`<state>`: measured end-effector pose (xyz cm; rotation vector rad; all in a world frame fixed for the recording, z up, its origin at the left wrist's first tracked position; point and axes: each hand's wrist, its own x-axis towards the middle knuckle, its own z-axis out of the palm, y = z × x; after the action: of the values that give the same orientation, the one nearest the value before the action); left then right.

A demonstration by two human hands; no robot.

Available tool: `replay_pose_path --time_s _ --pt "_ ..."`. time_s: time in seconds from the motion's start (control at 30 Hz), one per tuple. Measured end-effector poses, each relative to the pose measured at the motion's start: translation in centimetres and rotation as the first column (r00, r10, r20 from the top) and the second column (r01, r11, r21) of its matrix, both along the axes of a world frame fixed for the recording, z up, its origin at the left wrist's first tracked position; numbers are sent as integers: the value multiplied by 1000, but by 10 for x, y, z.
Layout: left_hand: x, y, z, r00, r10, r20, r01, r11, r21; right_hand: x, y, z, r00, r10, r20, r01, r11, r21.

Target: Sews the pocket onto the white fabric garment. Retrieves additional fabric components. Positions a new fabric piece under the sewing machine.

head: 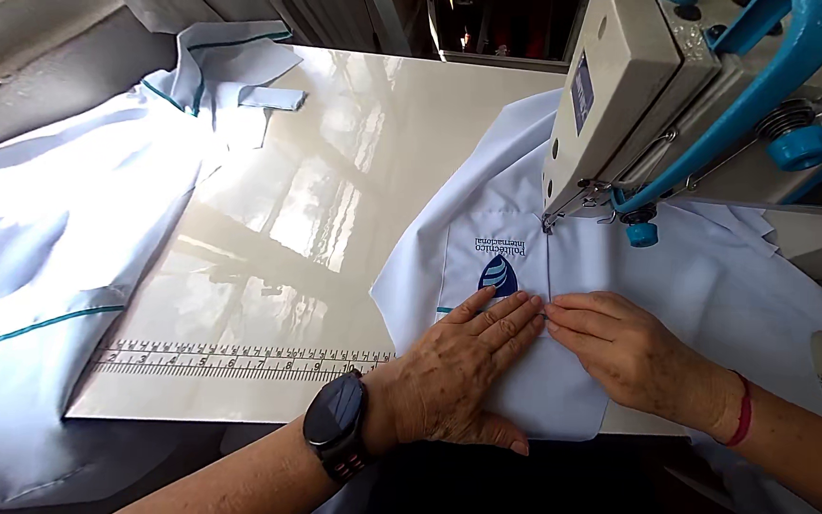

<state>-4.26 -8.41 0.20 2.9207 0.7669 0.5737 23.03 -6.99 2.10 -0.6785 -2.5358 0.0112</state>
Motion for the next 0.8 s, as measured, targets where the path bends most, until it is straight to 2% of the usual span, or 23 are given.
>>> replay_pose_path --time_s 0.33,0.47,0.57,0.67,0.8 --pt "-3 0 1 997 -59 41 61 997 -44 -6 5 -5 992 -4 -128 3 1000 -7" --pt "-2 1 3 998 -33 46 36 997 -72 1 -29 -12 997 -80 -22 80 997 -13" --pt "0 0 4 998 -17 62 21 997 -74 2 -51 -13 997 -28 -65 28 1000 -7" --pt "-1 2 3 997 -8 82 13 998 -58 5 -53 -19 993 2 -121 -8 999 -50" --pt "-2 3 0 997 -26 79 29 999 -38 10 -53 -13 996 20 -84 -32 990 -139"
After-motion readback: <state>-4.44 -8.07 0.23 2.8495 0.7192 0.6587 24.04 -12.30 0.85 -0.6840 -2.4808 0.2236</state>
